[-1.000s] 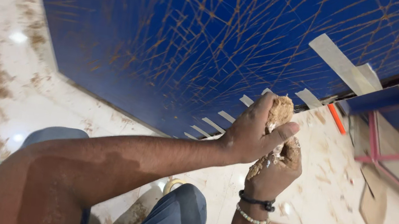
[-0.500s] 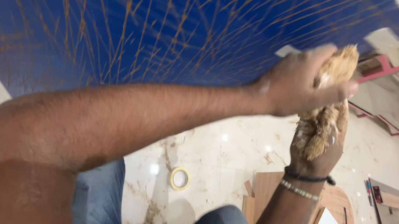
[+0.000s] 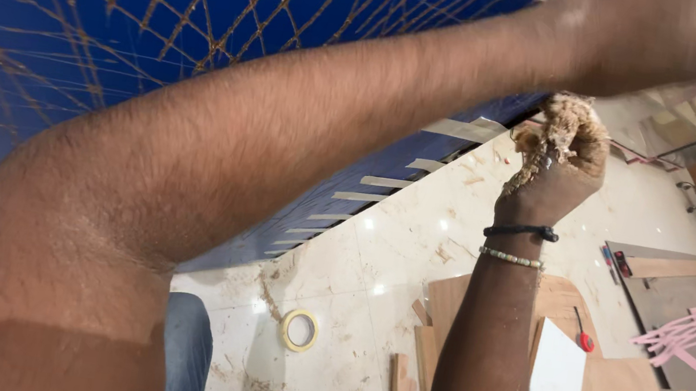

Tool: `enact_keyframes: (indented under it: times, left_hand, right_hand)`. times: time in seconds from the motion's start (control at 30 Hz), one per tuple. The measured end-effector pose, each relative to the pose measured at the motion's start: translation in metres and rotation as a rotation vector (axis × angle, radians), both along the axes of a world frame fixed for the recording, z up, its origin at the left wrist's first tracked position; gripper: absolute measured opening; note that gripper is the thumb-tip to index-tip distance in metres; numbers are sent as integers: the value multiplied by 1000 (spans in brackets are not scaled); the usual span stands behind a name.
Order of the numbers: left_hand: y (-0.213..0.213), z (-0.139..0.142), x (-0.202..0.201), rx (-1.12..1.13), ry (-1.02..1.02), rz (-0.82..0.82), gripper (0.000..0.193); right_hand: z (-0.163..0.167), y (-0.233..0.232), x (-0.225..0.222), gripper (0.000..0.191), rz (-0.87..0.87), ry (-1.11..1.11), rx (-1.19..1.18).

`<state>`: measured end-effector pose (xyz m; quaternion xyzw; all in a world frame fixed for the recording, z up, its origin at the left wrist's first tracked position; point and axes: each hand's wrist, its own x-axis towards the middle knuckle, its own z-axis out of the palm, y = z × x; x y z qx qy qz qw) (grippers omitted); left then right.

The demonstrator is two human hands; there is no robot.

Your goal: The person mixes a brown paste with a white substance in a yellow container using their hands. They then apply the paste by hand to the edges of a blue board with gold patterns.

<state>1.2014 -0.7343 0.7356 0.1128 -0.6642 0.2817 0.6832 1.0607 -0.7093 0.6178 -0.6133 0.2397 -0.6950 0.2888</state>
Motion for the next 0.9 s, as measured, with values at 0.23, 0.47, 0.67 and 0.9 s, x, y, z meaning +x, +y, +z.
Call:
enact_keyframes:
  times: [0.23, 0.47, 0.67, 0.9]
  left_hand:
    - [27, -25, -4, -26, 13, -75, 50]
    - [37, -26, 4, 75, -115, -45, 47]
    - [46, -29, 11, -72, -43, -61, 51]
    - [48, -31, 13, -69, -52, -152, 52]
  right_hand:
    - [-22, -13, -5, 9, -392, 153, -296]
    - [-33, -4, -8, 16, -321, 144, -177]
    - [5, -12, -14, 30, 482, -145, 320]
    - [12, -43, -49, 29, 252, 295, 142]
